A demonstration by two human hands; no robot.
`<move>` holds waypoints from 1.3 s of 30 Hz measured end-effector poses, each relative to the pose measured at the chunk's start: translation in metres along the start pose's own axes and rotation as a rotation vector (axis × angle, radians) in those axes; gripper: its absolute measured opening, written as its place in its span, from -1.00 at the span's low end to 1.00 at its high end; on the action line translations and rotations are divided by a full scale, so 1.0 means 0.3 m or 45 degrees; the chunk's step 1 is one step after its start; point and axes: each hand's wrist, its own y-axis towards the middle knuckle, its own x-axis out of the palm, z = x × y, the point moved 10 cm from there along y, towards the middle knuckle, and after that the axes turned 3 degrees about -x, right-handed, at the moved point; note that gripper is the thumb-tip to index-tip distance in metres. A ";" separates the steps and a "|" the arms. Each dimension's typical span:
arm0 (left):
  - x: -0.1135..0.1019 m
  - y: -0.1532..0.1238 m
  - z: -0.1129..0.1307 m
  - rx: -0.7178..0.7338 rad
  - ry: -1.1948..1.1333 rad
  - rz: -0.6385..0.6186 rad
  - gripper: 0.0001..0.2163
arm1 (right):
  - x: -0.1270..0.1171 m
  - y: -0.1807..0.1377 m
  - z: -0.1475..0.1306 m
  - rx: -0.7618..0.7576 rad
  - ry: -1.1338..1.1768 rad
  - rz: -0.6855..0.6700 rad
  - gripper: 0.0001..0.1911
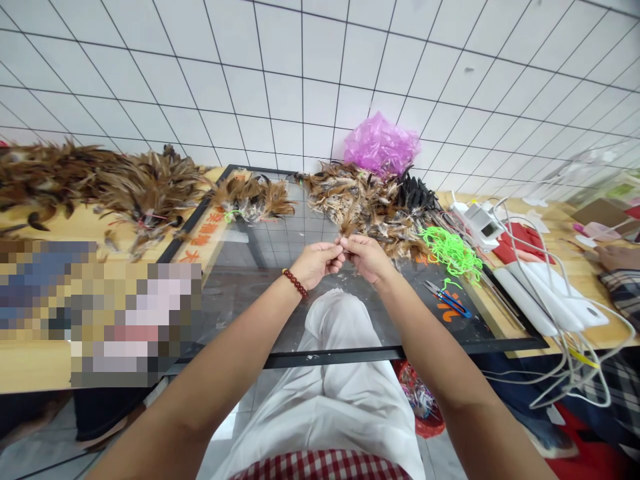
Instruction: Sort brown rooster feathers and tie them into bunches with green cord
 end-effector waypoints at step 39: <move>-0.124 0.005 0.071 0.253 -0.375 0.300 -0.87 | -0.063 -0.062 -0.232 -0.839 -1.233 0.335 -0.78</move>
